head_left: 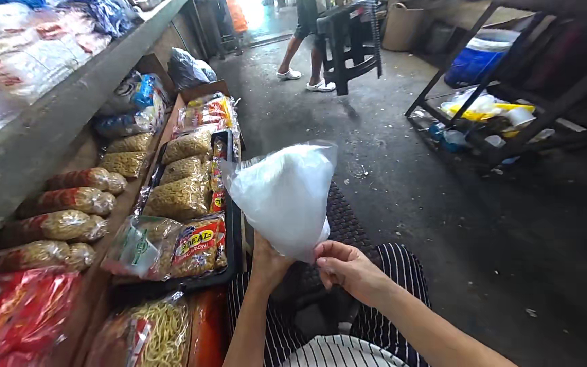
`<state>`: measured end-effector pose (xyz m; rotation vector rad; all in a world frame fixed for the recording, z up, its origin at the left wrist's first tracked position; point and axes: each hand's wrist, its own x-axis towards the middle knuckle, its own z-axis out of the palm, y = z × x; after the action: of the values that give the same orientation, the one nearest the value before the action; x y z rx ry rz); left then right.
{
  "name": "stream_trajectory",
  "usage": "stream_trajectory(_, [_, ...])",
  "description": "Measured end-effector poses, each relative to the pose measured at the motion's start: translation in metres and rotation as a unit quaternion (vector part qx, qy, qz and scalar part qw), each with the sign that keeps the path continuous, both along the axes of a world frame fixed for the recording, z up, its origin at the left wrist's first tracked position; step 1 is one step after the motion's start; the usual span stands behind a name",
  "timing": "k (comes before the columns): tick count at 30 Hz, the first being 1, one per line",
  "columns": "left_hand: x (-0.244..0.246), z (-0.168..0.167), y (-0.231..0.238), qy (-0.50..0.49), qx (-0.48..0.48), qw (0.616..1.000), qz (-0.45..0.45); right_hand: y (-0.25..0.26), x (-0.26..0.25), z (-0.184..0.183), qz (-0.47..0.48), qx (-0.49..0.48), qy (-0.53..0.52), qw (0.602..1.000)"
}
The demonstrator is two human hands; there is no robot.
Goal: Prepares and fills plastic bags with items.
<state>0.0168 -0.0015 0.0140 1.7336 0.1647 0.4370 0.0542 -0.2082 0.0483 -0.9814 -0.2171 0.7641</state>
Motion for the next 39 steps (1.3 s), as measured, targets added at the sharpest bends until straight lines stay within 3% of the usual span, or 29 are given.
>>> stream_trajectory(3, [-0.001,-0.003,0.006,0.036,0.008,0.999,-0.013,0.006,0.010,-0.007,-0.065,-0.029,0.043,0.997])
stream_trajectory(5, [0.000,0.001,0.014,0.055,0.038,0.997,-0.030,0.009,0.016,0.004,-0.052,-0.080,0.023,0.995])
stream_trajectory(8, [-0.005,0.024,0.028,0.082,0.086,0.990,-0.076,-0.007,0.029,0.037,0.073,-0.285,-0.154,0.943])
stream_trajectory(10, [-0.008,0.043,0.030,0.060,0.087,0.992,-0.070,-0.018,0.038,0.059,0.025,-0.341,-0.288,0.894])
stream_trajectory(13, [-0.002,0.055,0.018,0.013,0.065,0.997,-0.043,-0.007,0.049,0.065,-0.132,-0.237,-0.435,0.858])
stream_trajectory(18, [0.011,0.029,0.008,0.002,0.020,0.999,-0.039,0.044,0.055,0.015,-0.150,-0.108,-0.479,0.858])
stream_trajectory(22, [0.014,0.008,0.008,-0.015,0.040,0.999,-0.030,0.052,0.052,-0.008,-0.178,-0.101,-0.466,0.861])
stream_trajectory(30, [0.024,0.009,0.009,-0.086,0.032,0.995,-0.045,0.053,0.051,-0.035,-0.163,-0.145,-0.418,0.882])
stream_trajectory(34, [0.017,0.025,0.023,-0.059,0.066,0.990,-0.109,0.050,0.046,-0.031,-0.157,-0.153,-0.438,0.872])
stream_trajectory(36, [0.008,0.042,0.035,0.007,0.106,0.986,-0.131,0.046,0.047,-0.028,-0.151,-0.164,-0.440,0.870])
stream_trajectory(39, [-0.009,0.075,0.061,0.149,0.247,0.956,-0.062,0.041,0.051,-0.024,-0.143,-0.173,-0.434,0.873])
